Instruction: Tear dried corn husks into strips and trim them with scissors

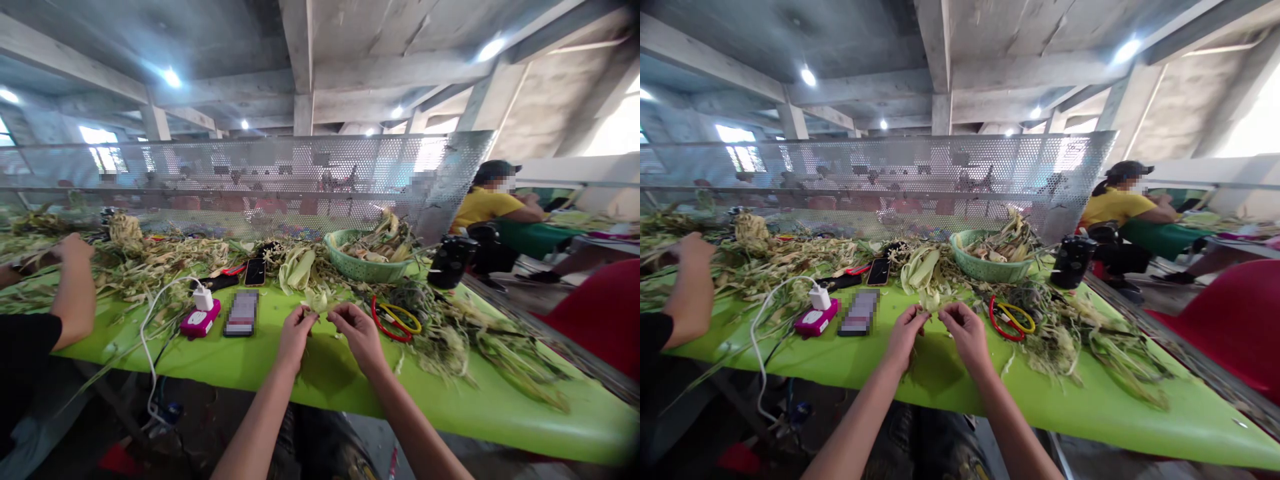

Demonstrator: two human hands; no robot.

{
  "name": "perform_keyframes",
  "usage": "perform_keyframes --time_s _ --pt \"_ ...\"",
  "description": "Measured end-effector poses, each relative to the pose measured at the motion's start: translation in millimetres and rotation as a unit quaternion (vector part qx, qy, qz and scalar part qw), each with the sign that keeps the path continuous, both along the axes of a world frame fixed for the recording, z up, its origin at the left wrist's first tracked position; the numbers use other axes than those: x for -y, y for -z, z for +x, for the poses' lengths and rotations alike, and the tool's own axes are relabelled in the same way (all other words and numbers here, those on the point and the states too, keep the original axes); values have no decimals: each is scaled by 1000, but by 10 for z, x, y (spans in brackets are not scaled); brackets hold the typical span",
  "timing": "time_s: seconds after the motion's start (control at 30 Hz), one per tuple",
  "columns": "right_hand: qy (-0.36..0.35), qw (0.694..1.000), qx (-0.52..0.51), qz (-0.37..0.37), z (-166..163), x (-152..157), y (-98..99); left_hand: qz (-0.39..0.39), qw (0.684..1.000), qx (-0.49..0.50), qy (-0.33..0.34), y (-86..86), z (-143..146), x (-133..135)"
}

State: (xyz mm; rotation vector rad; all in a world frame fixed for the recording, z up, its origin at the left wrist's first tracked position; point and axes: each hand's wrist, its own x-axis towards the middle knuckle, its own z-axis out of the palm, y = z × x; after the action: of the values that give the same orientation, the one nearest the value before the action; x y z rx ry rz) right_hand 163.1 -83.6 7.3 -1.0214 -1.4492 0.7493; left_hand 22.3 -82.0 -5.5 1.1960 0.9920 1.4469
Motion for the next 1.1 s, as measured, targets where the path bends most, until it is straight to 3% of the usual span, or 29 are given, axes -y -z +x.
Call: perform_keyframes --time_s 0.23,0.37,0.6,0.8,0.97,1.1 --pt "-57 995 -31 -80 16 -32 -1 -46 994 88 45 3 -6 10" --pt "-31 997 -54 -43 11 -24 9 -55 994 80 48 14 6 4" --pt "-17 999 31 29 1 -18 49 -45 999 -1 -3 52 13 -22" --pt "9 982 131 139 -22 64 -50 8 994 -108 7 52 7 -13" --pt "14 969 169 179 -21 54 -48 44 980 -195 17 69 56 -37" --pt "25 960 198 195 -24 68 -43 28 978 -207 25 56 65 -29"
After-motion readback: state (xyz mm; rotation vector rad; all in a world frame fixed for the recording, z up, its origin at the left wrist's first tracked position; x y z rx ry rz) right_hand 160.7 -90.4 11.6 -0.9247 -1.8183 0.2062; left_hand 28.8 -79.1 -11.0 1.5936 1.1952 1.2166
